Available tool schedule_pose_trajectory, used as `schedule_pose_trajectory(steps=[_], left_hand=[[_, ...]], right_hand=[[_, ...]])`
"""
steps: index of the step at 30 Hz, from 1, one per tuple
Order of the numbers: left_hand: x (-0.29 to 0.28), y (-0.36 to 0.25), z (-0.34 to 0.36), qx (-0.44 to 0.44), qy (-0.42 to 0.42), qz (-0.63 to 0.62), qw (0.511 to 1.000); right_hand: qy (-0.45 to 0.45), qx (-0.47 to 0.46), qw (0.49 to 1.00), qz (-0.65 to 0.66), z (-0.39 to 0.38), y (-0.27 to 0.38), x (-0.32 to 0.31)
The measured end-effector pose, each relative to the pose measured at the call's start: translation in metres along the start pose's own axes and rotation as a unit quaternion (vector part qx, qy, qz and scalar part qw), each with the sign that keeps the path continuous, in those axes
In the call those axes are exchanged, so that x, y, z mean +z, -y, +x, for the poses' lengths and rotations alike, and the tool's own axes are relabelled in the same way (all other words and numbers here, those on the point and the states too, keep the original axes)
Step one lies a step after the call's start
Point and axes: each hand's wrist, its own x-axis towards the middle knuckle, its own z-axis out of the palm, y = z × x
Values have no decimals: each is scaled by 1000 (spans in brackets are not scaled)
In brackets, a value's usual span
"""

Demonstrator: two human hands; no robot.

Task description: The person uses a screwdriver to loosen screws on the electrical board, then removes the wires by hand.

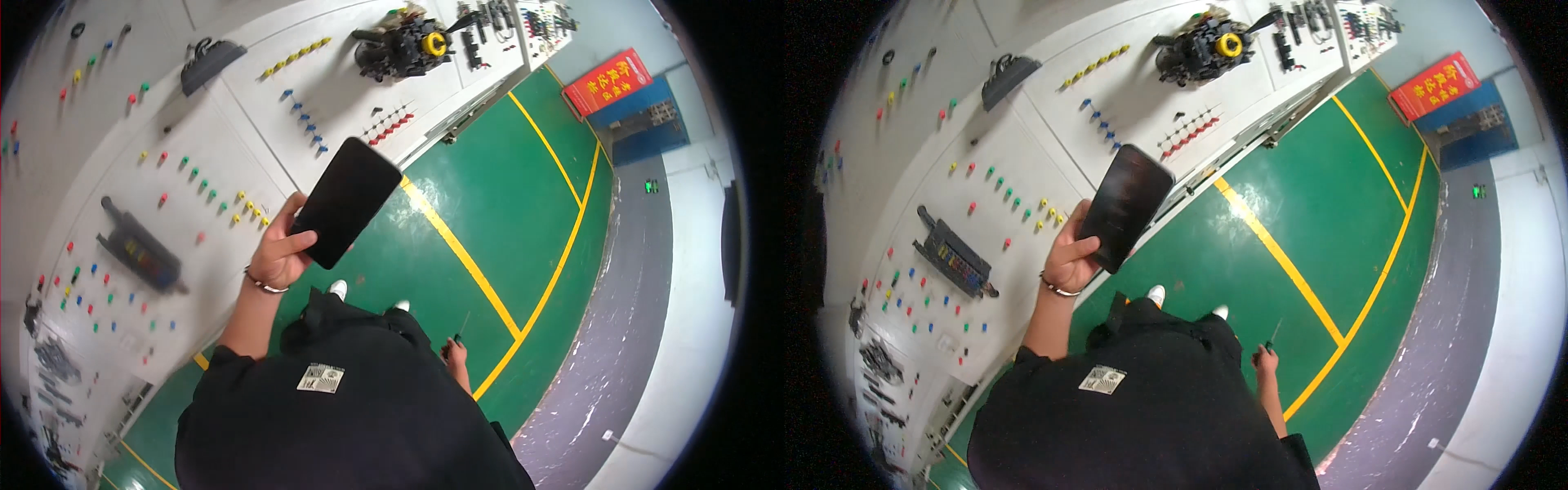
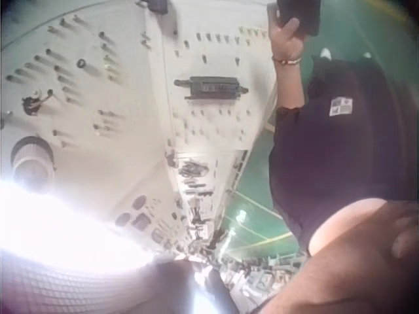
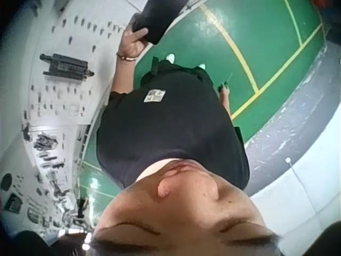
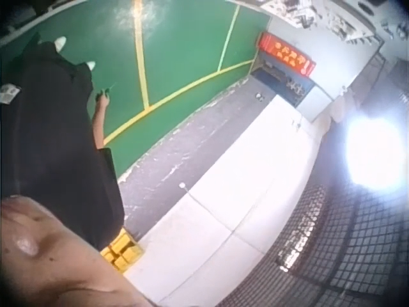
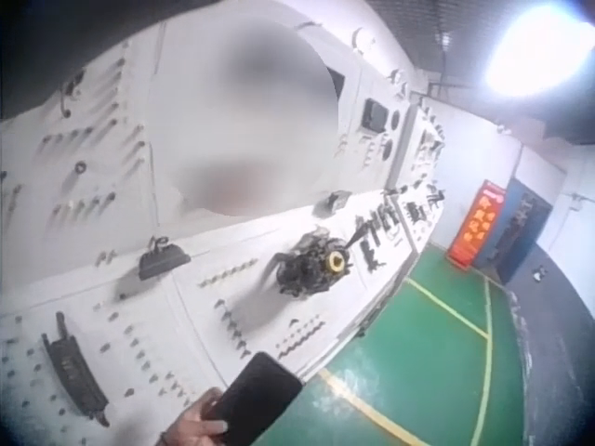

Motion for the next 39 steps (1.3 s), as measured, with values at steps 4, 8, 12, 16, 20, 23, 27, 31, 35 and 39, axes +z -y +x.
schedule_pose_trajectory(steps=[4, 8, 12, 16, 20, 23, 27, 31, 35, 39], left_hand=[[19, 41, 21, 6, 115, 18, 993], [20, 69, 13, -2, 51, -56, 997], [15, 88, 21, 14, 29, -35, 999], [17, 101, 31, 19, 5, -110, 994], [13, 115, 34, 50, -9, -121, 991], [11, 118, 33, 66, -34, -105, 992], [2, 111, 28, 86, -58, -77, 992], [-20, 101, 15, 96, -90, -68, 989], [-26, 92, 6, 95, -103, -65, 988], [-21, 93, 15, 94, -91, -49, 990]], right_hand=[[51, -14, 996, -78, 14, 26, 29], [120, -94, 966, -208, 31, 70, 52], [155, -123, 958, -206, 60, 90, 52], [164, -117, 948, -247, 86, 107, 53], [150, -98, 955, -235, 92, 137, 55], [157, -69, 969, -176, 97, 138, 53], [157, -71, 963, -205, 101, 127, 57], [154, -106, 946, -265, 120, 100, 50], [158, -102, 948, -257, 124, 94, 56], [137, -61, 962, -227, 129, 88, 64]])
